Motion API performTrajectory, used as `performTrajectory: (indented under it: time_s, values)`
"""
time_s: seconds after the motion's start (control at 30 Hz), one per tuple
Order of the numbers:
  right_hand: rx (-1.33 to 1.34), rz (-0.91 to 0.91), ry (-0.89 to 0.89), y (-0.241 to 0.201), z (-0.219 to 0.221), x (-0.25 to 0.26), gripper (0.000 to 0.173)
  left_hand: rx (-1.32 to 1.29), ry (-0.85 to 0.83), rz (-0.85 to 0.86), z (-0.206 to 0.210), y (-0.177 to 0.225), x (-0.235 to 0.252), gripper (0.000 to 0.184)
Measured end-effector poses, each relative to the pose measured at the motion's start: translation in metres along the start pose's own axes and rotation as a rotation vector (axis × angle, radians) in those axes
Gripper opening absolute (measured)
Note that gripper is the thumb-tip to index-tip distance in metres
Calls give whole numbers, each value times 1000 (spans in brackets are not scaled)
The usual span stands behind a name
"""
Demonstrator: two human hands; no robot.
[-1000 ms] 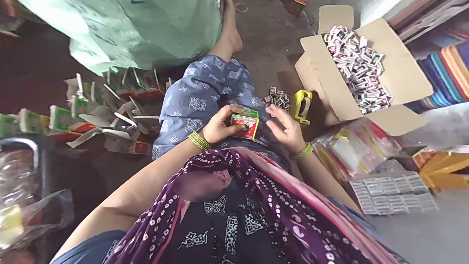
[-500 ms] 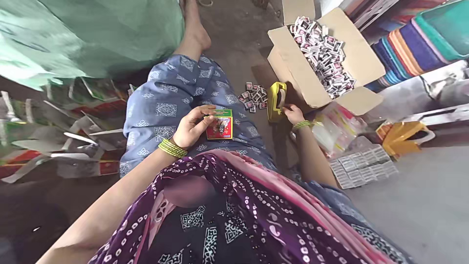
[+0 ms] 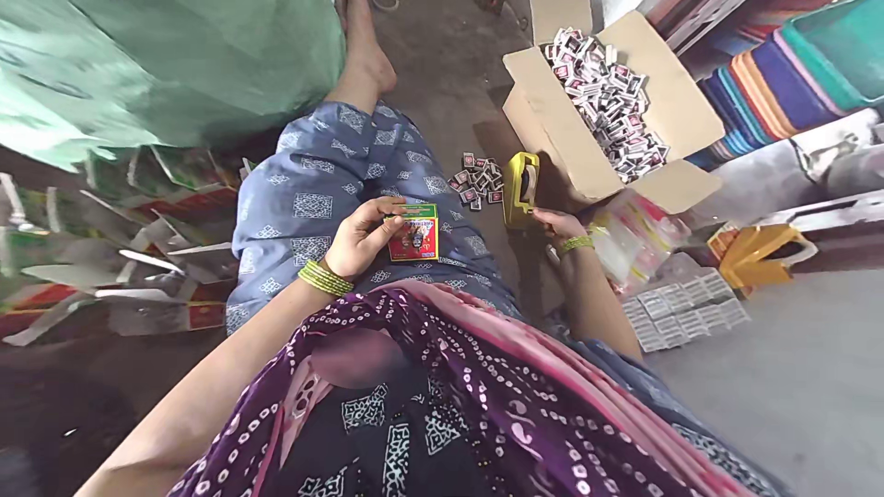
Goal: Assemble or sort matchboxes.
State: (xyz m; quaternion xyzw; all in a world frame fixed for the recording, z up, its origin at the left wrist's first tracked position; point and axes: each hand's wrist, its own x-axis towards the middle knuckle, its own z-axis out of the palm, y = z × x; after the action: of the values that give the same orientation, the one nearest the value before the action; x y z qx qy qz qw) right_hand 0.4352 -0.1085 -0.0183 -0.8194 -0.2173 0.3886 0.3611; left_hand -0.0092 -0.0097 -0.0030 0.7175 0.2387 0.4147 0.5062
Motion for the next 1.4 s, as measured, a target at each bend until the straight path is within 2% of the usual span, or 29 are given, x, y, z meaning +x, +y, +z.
performTrajectory:
  time_s: [0.07, 0.13, 0.3, 0.4, 0.53, 0.6, 0.67, 0.8, 0.93, 1.1, 1.33, 1.4]
  values:
    - [-148, 50, 26, 6, 3, -7, 45, -20, 1, -5, 1, -2, -1, 27]
    - [-184, 71, 36, 5, 10, -18, 48, -32, -2, -14, 1, -2, -1, 27]
    - [-222, -52, 143, 11, 21, -16, 40, -36, -5, -10, 1, -1, -3, 27]
    - [-363, -139, 220, 10, 24, -14, 33, -19, 9, -6, 2, 1, -3, 27]
    - [-640, -57, 185, 3, 25, -22, 34, -23, 37, 31, 6, 2, -3, 23]
    - [-542, -148, 109, 0, 28, -25, 30, 7, 50, 62, 5, 2, -1, 21]
    - [-299, -318, -9, -14, 42, -42, 25, 32, 53, 76, 5, 3, -1, 18]
    - [188, -446, -299, -67, 91, -107, 31, 46, 86, 64, 9, 2, 2, 17]
    - [203, -584, -563, -102, 138, -155, 30, 72, 107, 60, 11, 2, 2, 19]
    - [122, -601, -522, -105, 176, -168, 17, 154, 113, 67, 9, 7, -1, 23]
    - [157, -585, -408, -100, 184, -161, 18, 190, 138, 77, 15, 9, 2, 41]
    - [170, -575, -369, -99, 185, -161, 16, 202, 149, 93, 18, 11, 3, 40]
